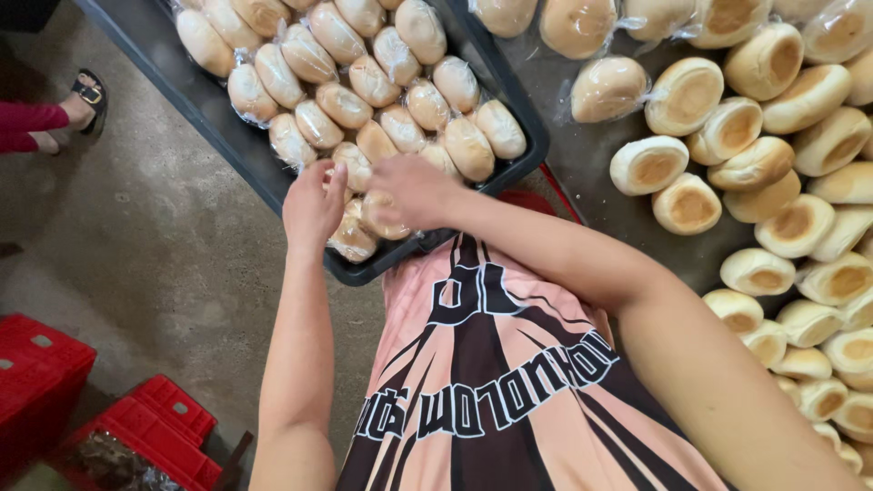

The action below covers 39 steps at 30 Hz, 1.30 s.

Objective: The person picks up individual plastic-wrapped bread rolls from a table and places them into a black plastic crate.

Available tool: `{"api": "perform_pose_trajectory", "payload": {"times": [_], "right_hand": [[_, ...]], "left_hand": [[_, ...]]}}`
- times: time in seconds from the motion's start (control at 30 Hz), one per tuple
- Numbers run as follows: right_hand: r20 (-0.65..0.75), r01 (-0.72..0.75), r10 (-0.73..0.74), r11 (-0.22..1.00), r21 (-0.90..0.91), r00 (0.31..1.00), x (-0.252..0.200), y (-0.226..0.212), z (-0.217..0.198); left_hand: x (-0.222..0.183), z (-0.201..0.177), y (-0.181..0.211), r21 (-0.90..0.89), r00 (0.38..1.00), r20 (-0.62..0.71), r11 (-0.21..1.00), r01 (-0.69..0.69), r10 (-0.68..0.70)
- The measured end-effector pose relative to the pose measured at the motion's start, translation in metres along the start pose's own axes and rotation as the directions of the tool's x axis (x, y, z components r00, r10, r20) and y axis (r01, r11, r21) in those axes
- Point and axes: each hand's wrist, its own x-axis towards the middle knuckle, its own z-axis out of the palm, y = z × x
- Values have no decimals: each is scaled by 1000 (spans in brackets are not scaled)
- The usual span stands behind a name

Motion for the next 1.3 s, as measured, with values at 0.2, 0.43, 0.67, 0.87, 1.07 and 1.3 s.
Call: {"api": "perform_pose_trajectory", "payload": {"times": [0.2,0.43,0.67,0.87,1.07,1.3], "right_hand": [[-418,-363,267,916,-170,869,-121,113,-156],[-119,-578,575,743,-337,809,-160,165,-177],[-602,-564,279,744,-357,748,-152,158,-145],[-562,-498,364,862,-99,743,-154,150,-120],[-141,-638,719,676,369,681,-141,145,-143],[-274,-59,480,571,819,833,-118,192,-207]], "left_hand": [[25,7,37,-168,984,35,971,-167,175],[38,42,54,-90,861,211,886,-454,463],[46,23,77,-200,916,320,962,-183,241],[93,36,161,-232,761,-138,727,-647,634],[142,87,250,4,774,-128,781,-625,620],[147,123,245,52,786,-310,835,-548,535]]}}
